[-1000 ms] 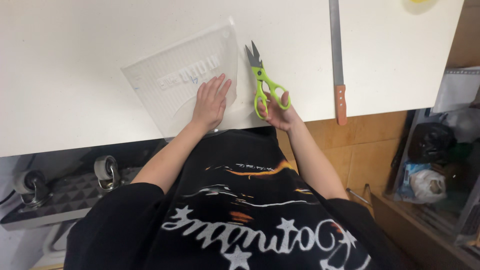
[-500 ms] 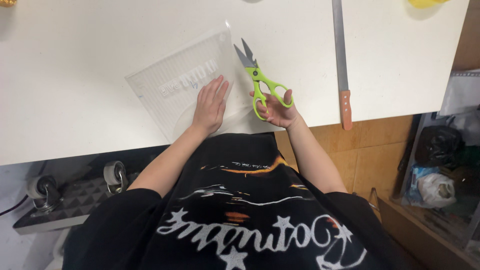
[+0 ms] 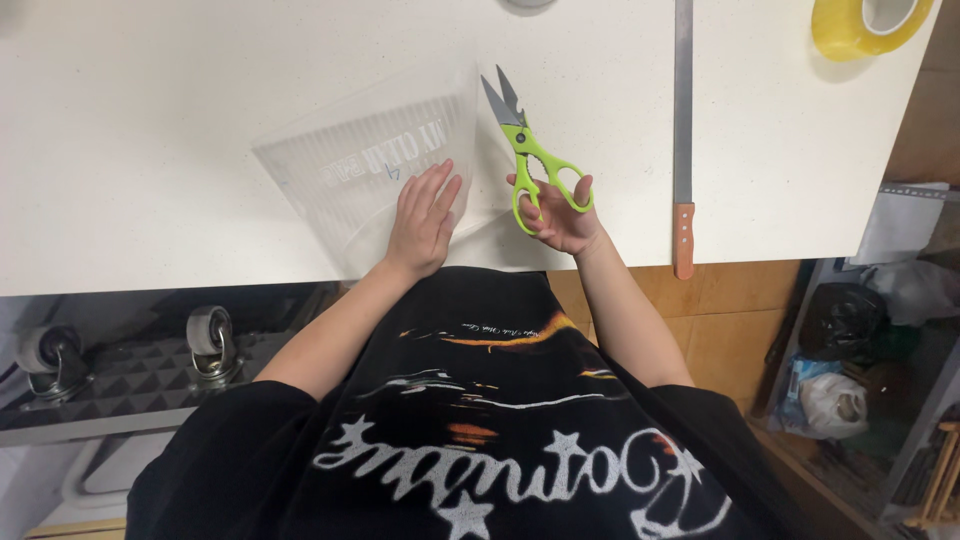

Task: The person places a clear plastic sheet on a white worktable and cuts it with a long blade, then picks up green-handled scissors and trims the plastic sheet, repositioning and flattening it on the table between cuts.

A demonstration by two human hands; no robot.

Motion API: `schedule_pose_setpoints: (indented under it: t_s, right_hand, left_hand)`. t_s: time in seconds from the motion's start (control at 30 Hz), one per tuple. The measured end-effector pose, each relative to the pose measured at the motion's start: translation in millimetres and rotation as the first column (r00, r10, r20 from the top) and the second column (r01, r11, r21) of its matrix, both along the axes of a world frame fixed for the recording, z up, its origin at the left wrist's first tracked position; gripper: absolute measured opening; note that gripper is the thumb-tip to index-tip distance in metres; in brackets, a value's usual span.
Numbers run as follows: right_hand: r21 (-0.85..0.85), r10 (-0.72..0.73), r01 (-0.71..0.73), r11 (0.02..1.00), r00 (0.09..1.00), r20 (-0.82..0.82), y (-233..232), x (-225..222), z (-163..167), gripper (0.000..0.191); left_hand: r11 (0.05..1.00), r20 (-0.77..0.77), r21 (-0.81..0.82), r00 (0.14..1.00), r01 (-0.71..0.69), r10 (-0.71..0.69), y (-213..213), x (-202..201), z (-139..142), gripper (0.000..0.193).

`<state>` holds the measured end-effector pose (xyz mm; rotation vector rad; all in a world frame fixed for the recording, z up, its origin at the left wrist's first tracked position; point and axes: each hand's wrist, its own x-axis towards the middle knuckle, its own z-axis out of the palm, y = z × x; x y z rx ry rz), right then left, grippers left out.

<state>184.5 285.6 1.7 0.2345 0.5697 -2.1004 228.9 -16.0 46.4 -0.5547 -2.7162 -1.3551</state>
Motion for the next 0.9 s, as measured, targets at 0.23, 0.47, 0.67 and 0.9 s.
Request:
schedule_pose_setpoints:
  t_s: [0.23,0.47,0.67,0.9]
  right_hand:
    - [-0.021,-0.015,0.014,1.0,0.999,-0.046,3,-1,-4,0.138]
    - [-0.018,-0.041,0.04,0.999,0.997,-0.071,3,-14,0,0.138]
    - [0.119,-0.042,0.064,0.991,0.983,-0.181,10,10,19,0.139]
    - [0.691,-0.088,0.229,0.686,0.968,-0.234,26,27,19,0.095]
  left_hand:
    - [1.0,-0.006,0.004,1.0,0.013,-0.013,1,-3,4,0.061]
    - [0.999,0.002,-0.004,0.999,0.049,-0.049,2,-8,9,0.057]
    - [1.0,0.062,0.018,0.998,-0.023,0.022,9,-21,-8,0.055]
    - [0.982,0.205,-0.052,0.96,-0.184,0.191,8,-86,-60,0.058]
